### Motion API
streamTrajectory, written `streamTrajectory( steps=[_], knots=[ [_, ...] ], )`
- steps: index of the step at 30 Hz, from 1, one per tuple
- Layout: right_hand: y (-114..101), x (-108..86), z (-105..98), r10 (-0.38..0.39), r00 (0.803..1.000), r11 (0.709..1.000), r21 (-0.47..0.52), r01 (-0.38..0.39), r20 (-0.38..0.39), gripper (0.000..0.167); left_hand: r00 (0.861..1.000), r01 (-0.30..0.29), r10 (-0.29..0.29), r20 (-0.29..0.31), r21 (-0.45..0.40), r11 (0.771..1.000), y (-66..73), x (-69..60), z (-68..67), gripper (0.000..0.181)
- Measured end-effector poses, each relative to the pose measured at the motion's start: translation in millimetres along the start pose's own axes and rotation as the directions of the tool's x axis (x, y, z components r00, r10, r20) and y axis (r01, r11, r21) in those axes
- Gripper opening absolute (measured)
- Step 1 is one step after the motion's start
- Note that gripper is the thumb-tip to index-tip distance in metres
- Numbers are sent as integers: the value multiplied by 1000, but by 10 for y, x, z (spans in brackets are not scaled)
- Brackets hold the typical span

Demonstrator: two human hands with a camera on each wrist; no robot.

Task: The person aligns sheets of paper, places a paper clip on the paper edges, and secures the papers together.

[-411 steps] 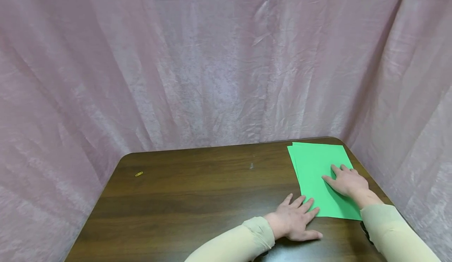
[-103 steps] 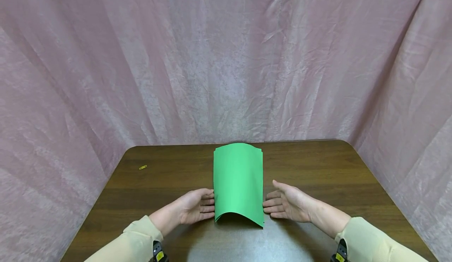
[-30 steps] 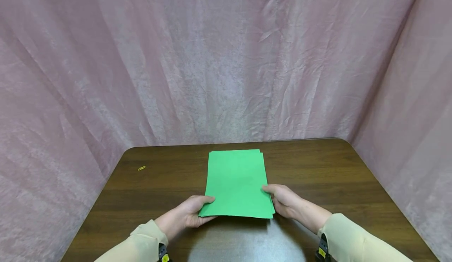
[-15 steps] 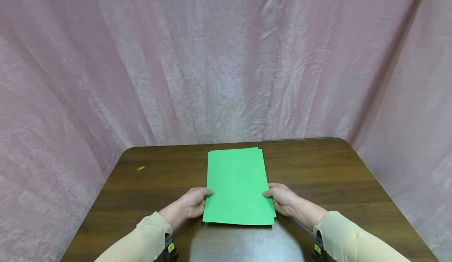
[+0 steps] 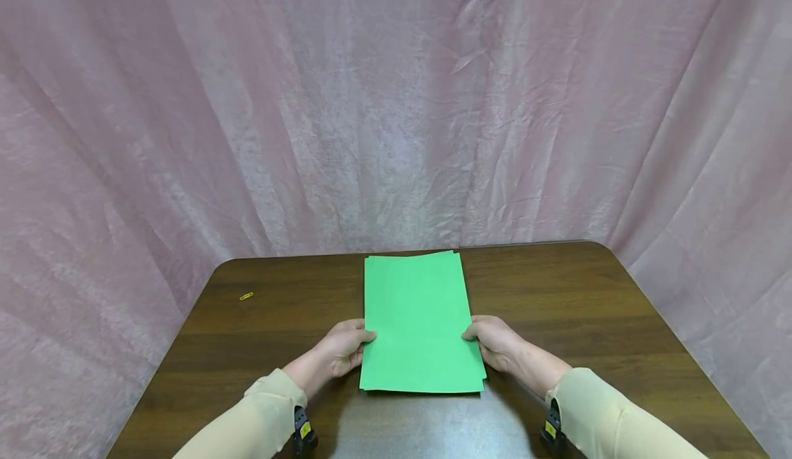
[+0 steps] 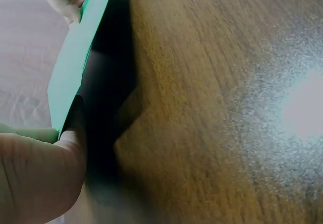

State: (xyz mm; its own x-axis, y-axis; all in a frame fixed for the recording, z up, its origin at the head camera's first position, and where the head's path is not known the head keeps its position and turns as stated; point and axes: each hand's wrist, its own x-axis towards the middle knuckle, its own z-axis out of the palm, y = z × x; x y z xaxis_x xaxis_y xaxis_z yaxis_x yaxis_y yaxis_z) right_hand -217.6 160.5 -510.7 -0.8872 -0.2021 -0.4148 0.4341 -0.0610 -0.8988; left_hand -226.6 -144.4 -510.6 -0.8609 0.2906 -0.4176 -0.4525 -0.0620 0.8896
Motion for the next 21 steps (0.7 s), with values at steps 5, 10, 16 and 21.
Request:
streamTrajectory(
  steps=[5,10,16,21],
  knots=[
    [-34,1,-28,-32,999,999,-6,32,-5,43,999,-53,52,13,44,998,44,1,27,43],
    [-108,-27,-58,-60,998,997,-38,60,-19,47,992,-122,121,21,103,987,86,-4,49,41],
    [-249,-59,-68,-107,994,991,-80,106,-10,51,976,-216,219,-4,151,965,173,-29,103,41],
    [-373,-70,-71,-138,990,984,-117,136,-1,57,955,-289,295,-14,163,943,259,-50,137,40]
  ],
)
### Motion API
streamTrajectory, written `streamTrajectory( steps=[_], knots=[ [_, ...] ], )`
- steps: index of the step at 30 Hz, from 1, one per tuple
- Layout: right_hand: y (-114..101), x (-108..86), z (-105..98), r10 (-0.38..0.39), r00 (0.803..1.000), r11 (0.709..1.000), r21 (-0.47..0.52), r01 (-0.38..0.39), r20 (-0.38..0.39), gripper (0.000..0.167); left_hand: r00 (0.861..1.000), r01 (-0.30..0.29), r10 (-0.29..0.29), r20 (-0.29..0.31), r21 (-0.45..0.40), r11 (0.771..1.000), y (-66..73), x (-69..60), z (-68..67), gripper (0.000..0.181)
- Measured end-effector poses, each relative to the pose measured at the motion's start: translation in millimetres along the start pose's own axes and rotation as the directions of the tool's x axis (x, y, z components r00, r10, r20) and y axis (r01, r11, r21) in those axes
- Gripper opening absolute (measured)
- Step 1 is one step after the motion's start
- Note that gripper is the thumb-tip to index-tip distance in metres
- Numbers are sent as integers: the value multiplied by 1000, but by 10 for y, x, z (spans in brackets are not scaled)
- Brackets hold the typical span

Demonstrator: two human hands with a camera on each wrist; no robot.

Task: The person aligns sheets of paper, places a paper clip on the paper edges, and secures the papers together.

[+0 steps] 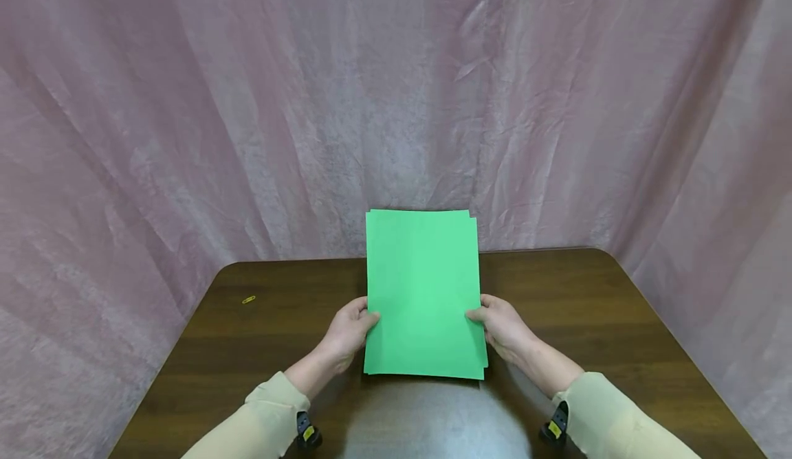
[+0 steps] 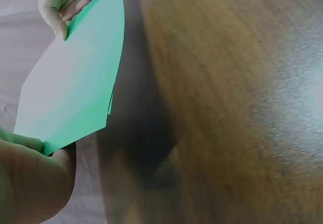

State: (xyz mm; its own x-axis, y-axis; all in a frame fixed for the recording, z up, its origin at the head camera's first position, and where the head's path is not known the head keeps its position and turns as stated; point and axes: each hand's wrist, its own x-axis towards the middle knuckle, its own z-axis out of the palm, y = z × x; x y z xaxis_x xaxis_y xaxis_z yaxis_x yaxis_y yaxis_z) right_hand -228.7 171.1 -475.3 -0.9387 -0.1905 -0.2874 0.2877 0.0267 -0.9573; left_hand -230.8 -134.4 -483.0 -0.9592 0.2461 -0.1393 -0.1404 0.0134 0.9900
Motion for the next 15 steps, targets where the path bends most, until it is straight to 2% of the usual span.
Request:
streamTrajectory(
  steps=[4,8,15],
  knots=[
    [-87,4,-9,-53,998,998,-22,52,-19,57,999,-48,48,-20,33,998,68,-1,11,42],
    [-147,8,-10,-103,994,995,-10,103,-45,47,996,-74,77,-54,58,996,129,19,32,41],
    [-226,27,1,-237,968,966,-131,224,-86,42,986,-108,121,-112,120,987,227,103,66,37]
  ],
)
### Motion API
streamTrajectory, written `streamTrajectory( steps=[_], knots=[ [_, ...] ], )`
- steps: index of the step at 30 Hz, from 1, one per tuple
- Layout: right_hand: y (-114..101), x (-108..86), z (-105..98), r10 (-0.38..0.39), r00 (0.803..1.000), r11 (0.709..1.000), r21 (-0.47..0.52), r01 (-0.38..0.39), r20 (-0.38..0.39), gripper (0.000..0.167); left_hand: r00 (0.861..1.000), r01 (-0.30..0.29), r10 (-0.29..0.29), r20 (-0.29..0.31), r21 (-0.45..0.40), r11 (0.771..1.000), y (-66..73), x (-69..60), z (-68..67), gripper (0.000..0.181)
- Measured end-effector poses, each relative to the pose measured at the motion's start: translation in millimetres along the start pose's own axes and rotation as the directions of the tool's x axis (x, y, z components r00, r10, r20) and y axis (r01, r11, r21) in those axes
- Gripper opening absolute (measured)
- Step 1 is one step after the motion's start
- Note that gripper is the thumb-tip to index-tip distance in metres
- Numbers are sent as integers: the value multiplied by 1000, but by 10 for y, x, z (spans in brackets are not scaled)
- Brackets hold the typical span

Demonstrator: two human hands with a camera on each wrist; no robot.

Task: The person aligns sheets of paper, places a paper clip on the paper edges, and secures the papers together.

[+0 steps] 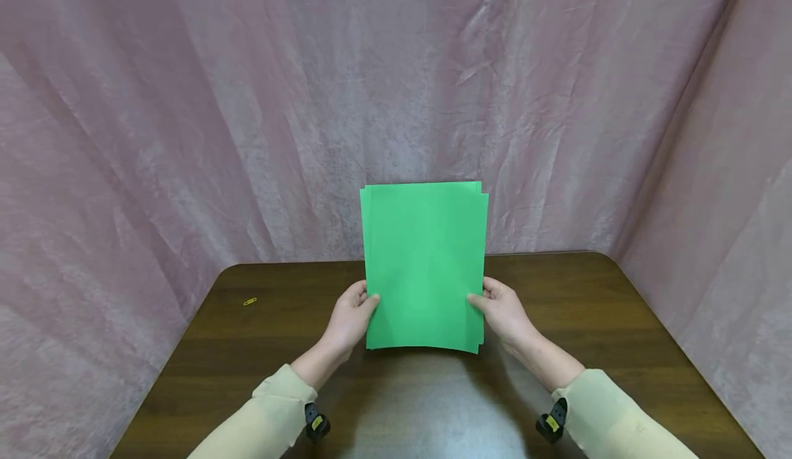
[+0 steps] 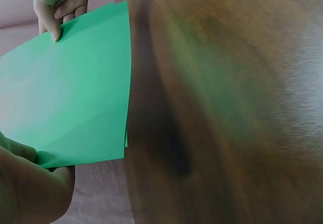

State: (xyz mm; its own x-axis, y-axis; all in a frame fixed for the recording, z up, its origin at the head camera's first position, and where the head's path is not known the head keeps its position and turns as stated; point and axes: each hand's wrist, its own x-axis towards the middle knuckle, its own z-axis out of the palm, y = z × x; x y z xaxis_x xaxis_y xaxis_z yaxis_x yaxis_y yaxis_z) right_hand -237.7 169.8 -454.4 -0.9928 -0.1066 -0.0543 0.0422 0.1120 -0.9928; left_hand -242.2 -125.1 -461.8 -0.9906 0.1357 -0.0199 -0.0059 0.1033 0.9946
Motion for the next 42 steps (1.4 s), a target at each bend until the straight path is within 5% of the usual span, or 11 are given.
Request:
streamTrajectory(
  steps=[9,20,31,42],
  knots=[
    [-47,115,32,-84,994,996,9,84,-70,34,997,-57,57,-51,13,998,82,163,34,32],
    [-28,246,92,-213,965,975,-91,201,-151,29,985,-132,131,-115,3,991,47,323,84,28],
    [49,324,135,-221,961,974,-86,209,-164,28,982,-139,132,-138,-48,989,-55,393,108,29],
    [139,338,164,-206,966,977,-85,195,-159,28,990,-109,103,-96,-51,993,-113,356,76,32]
  ],
)
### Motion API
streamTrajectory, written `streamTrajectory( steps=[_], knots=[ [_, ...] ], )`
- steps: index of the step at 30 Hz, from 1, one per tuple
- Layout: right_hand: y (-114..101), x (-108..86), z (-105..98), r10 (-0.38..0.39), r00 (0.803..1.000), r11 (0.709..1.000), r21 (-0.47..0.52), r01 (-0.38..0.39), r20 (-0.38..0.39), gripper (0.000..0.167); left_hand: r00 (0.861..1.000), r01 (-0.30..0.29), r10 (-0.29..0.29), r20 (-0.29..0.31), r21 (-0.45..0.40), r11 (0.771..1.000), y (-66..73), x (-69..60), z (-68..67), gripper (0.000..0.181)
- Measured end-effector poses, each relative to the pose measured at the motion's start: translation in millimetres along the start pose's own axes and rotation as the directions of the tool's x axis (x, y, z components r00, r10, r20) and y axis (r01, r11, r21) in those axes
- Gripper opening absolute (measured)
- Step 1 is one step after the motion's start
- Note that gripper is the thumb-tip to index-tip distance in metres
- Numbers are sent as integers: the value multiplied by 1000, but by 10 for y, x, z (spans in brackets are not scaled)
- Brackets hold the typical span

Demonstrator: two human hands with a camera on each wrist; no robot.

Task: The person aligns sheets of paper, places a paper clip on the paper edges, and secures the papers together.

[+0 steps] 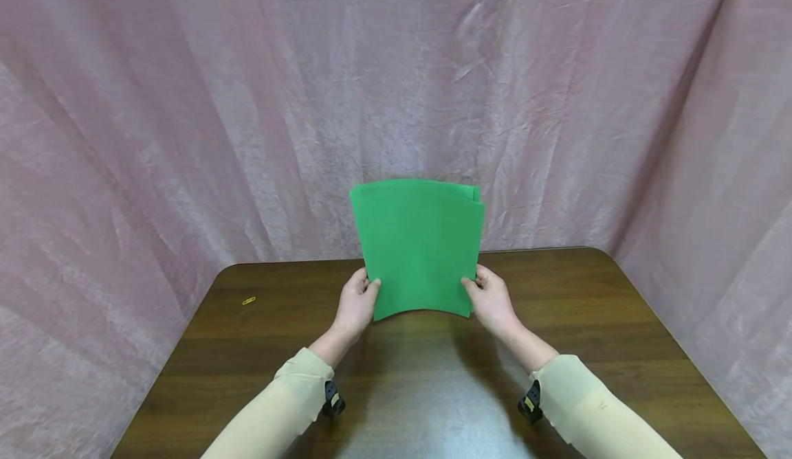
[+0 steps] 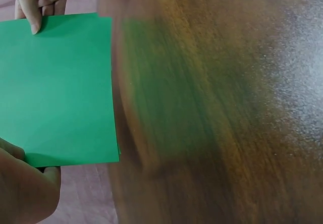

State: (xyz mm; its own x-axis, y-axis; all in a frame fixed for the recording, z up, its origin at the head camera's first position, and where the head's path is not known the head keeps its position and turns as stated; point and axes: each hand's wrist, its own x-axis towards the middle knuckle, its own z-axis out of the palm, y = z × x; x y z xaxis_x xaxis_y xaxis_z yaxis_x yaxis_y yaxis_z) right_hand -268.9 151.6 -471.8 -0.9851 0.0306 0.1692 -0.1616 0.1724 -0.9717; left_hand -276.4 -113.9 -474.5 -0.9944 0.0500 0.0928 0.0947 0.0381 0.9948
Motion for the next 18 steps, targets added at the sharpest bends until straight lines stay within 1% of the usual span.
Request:
streamTrajectory(
  steps=[2,9,12,18],
  knots=[
    [23,1,7,-3,1000,1000,6,3,-2,29,1000,-7,7,-5,0,1000,-29,-1,0,32],
    [80,-7,31,12,1000,999,33,-12,0,28,1000,-2,1,-20,-28,1000,-64,-10,16,28],
    [86,-13,37,10,1000,999,44,-10,0,27,1000,-13,12,-24,-23,1000,-75,-13,27,27],
    [101,-14,43,6,1000,999,48,-6,-5,26,1000,-8,7,-15,-38,999,-92,-17,27,26]
  ],
)
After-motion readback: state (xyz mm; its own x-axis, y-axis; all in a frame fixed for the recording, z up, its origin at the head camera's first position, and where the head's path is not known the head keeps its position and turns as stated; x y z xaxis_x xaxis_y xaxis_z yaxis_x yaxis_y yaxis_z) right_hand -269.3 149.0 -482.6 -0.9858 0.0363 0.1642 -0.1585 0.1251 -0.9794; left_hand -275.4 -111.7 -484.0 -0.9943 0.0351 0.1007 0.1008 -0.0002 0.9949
